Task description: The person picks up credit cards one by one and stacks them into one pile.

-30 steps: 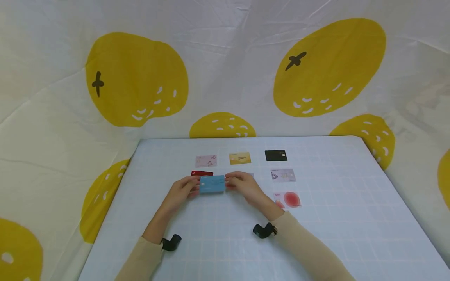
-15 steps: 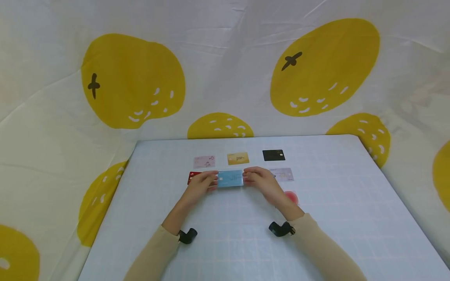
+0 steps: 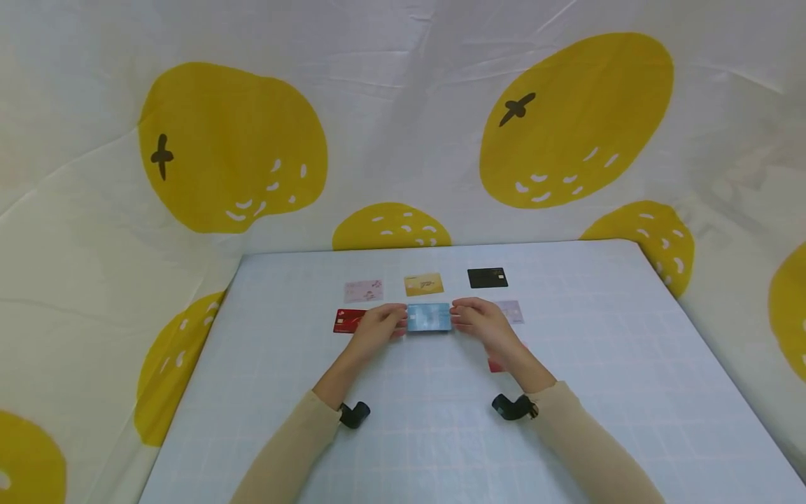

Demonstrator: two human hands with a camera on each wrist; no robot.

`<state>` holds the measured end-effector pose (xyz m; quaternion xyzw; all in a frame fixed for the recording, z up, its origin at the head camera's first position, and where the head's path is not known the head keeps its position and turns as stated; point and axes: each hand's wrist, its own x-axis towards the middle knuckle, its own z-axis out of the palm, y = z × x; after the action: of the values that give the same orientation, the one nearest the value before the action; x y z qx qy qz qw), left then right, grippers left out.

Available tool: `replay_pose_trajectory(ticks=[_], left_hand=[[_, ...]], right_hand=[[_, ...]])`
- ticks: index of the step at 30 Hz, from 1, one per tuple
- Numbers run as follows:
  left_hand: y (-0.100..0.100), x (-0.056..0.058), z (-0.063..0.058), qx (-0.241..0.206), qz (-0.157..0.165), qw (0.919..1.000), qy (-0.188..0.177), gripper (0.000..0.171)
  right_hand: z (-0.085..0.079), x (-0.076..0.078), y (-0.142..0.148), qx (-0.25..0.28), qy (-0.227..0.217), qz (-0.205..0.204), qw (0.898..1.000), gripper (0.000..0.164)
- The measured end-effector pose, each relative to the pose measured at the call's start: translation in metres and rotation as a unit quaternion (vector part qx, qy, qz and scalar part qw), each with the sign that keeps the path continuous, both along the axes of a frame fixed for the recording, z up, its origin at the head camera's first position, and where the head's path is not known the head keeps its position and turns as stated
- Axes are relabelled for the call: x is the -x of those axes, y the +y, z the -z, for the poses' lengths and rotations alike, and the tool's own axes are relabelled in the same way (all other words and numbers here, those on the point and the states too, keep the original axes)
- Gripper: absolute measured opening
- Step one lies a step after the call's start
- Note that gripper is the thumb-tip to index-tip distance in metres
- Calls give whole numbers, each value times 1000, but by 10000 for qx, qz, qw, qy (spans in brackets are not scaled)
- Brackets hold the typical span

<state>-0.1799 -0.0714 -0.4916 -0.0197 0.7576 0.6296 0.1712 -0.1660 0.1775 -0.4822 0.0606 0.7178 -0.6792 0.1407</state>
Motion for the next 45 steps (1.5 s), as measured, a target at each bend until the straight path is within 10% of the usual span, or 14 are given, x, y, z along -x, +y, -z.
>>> replay_pose_trajectory(ticks=[45], left_hand=[[8,9,13,863,140,9961,-120,35]], right_hand=[[17,5,-8,-1298,41,-129,9914,48]])
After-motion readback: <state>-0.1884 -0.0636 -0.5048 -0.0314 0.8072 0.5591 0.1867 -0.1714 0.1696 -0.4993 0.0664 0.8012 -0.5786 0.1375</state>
